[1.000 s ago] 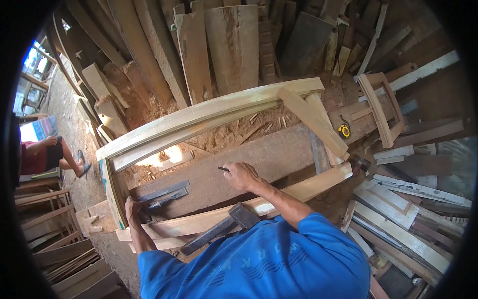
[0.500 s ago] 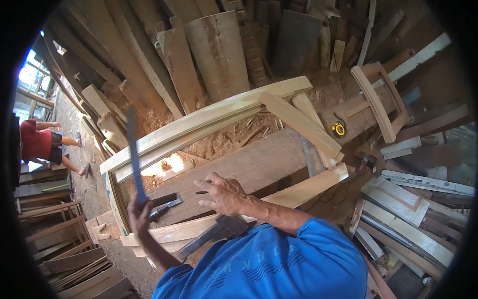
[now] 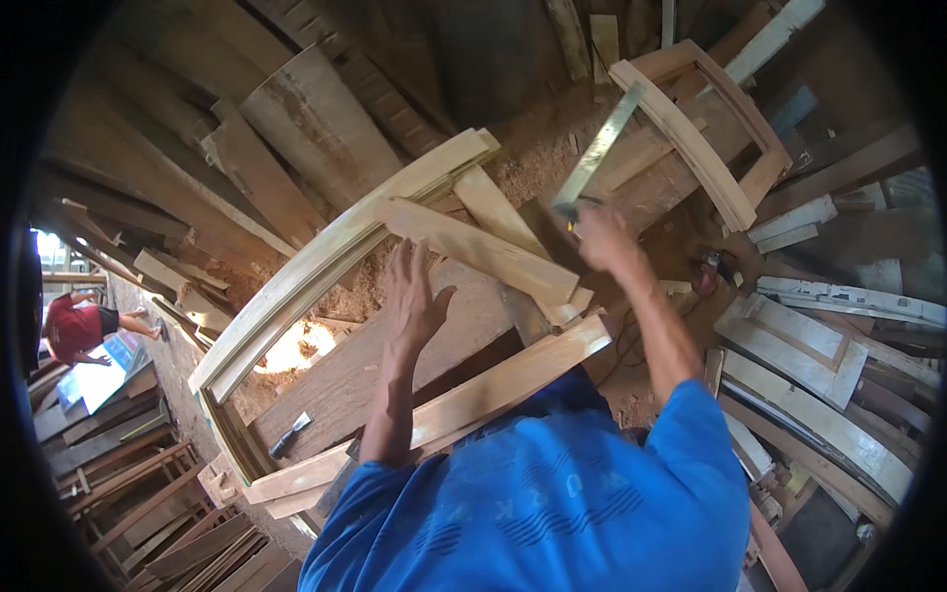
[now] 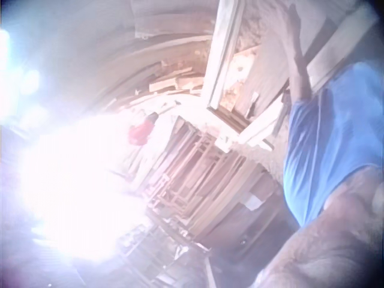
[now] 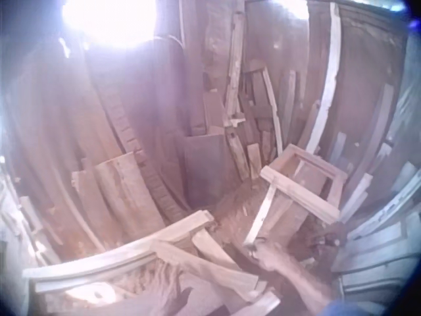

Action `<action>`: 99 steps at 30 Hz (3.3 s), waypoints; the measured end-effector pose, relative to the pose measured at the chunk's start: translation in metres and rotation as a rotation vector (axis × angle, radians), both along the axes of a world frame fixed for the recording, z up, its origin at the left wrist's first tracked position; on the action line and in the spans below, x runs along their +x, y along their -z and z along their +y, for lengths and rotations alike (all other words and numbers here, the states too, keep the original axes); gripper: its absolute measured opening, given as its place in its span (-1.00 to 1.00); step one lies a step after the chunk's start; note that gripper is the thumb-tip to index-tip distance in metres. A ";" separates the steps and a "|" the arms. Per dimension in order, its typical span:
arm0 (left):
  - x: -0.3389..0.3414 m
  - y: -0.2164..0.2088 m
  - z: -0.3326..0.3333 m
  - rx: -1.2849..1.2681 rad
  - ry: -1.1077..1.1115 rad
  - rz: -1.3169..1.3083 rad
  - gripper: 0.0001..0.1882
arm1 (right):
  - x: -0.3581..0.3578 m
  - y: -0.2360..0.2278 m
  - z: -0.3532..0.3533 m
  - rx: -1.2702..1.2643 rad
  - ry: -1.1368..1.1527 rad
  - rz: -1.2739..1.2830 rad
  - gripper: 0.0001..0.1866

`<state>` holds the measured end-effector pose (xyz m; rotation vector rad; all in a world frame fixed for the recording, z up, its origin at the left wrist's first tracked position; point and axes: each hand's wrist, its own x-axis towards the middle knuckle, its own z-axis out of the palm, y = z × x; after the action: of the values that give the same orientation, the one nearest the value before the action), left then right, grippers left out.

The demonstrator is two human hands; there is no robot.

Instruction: The person measures, marks, and fits wooden beams together to construct a frame using a measuring tape, pencil, and hammer.

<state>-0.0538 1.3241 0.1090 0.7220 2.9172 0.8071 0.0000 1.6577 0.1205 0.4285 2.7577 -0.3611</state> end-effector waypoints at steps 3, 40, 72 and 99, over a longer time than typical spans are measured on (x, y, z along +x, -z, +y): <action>-0.013 0.042 0.044 -0.170 0.233 0.064 -0.05 | 0.015 0.052 0.088 0.107 0.079 -0.084 -0.71; 0.046 0.108 -0.144 -0.358 -0.143 -0.374 -0.48 | 0.016 0.029 -0.027 -1.898 0.526 0.165 -0.23; 0.096 0.113 -0.314 0.666 -0.816 -0.736 -0.74 | -0.001 0.028 -0.196 -0.499 -0.542 -0.334 -0.33; 0.094 0.148 -0.336 0.329 -0.739 -0.665 -0.70 | 0.033 0.057 -0.191 -0.053 -0.269 -0.103 -0.36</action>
<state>0.0402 0.9881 -0.0392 -0.5923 2.3936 1.2719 0.0328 1.4668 0.0634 0.0583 2.6522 -0.3328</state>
